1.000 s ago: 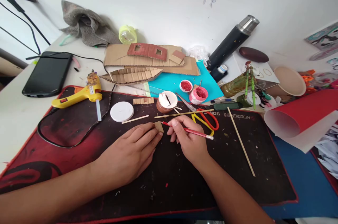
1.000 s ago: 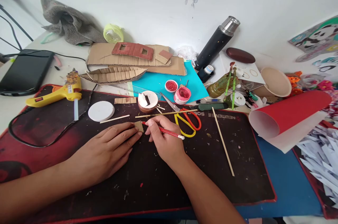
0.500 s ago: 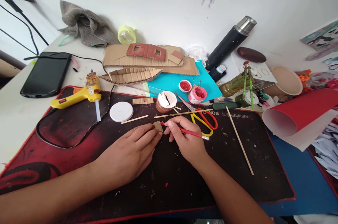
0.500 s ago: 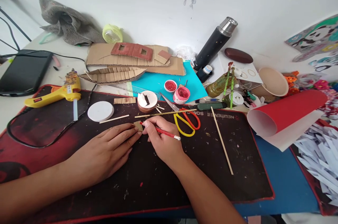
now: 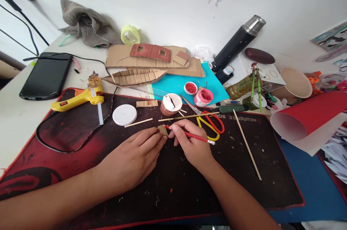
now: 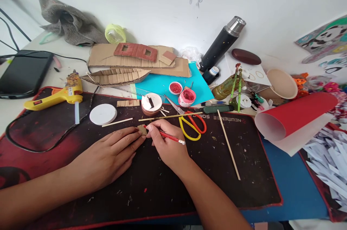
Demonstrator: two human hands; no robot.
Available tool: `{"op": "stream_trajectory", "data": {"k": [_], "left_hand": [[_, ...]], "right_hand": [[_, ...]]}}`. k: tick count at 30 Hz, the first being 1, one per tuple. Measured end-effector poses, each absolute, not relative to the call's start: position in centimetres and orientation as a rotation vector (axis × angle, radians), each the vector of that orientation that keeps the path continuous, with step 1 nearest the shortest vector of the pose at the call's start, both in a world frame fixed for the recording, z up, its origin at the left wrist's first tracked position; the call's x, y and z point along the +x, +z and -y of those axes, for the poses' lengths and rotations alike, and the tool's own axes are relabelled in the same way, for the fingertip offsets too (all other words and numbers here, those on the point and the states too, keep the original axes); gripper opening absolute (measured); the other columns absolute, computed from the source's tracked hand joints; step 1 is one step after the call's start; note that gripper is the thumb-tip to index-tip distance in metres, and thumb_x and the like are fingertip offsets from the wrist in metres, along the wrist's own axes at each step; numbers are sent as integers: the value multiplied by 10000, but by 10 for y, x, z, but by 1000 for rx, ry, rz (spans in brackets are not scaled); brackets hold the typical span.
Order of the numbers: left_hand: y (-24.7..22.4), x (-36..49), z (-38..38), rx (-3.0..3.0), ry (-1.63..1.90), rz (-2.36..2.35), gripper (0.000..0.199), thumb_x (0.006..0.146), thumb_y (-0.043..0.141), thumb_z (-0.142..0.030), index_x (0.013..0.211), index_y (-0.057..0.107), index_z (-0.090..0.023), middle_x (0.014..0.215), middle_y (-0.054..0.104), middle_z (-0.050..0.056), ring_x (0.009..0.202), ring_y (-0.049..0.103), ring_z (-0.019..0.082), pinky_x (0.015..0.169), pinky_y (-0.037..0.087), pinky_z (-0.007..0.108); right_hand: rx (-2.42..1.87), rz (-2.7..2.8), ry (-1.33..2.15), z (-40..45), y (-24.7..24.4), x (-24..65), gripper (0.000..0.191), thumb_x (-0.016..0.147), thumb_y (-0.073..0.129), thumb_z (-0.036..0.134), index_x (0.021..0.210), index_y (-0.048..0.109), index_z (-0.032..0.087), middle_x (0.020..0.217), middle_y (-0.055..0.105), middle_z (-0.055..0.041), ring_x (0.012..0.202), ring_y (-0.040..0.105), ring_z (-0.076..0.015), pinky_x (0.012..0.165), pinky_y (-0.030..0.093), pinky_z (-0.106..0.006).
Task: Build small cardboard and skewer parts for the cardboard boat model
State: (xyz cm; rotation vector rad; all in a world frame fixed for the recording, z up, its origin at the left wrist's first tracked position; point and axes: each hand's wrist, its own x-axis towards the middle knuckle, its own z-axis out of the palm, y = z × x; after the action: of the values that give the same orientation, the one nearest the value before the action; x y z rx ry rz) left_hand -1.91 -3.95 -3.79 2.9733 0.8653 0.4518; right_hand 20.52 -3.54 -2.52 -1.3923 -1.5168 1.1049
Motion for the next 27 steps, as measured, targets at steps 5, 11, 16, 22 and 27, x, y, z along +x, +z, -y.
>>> {"op": "stream_trajectory", "data": {"k": [5,11,16,22,27], "left_hand": [[-38,-18,39,2971,465,-872,432,1068,470,-224,1422,668,-74,1365,715,144,1330,597,319,1139,531,439],[-37,-18,39,2984,461,-883,431,1078,457,-242,1411,683,-89,1364,722,136,1332,601,310,1143,537,435],[-38,-18,39,2977,464,-878,429,1070,464,-231,1415,677,-90,1354,725,133,1326,613,311,1142,541,436],[-39,-19,40,2970,477,-882,427,1055,467,-206,1412,674,-94,1378,704,145,1340,610,306,1135,551,437],[-39,-20,40,2962,492,-881,418,1053,484,-201,1403,676,-78,1335,704,156,1279,630,307,1108,558,440]], "right_hand": [[-1405,1510,1105,35,-25,205,211,1050,622,335,901,718,220,793,776,1,579,677,-122,595,522,-247],[-1420,1525,1107,35,-24,205,224,1047,619,336,880,715,224,780,776,-4,583,686,-134,599,527,-261],[-1429,1522,1108,35,-24,206,217,1046,621,331,882,717,226,775,770,-2,584,685,-134,590,521,-258],[-1383,1492,1097,36,-25,207,222,1063,605,343,915,719,222,781,765,-1,569,664,-128,577,512,-258],[-1356,1575,1080,36,-24,208,221,1051,619,325,887,730,226,746,755,3,590,649,-136,606,510,-271]]}}
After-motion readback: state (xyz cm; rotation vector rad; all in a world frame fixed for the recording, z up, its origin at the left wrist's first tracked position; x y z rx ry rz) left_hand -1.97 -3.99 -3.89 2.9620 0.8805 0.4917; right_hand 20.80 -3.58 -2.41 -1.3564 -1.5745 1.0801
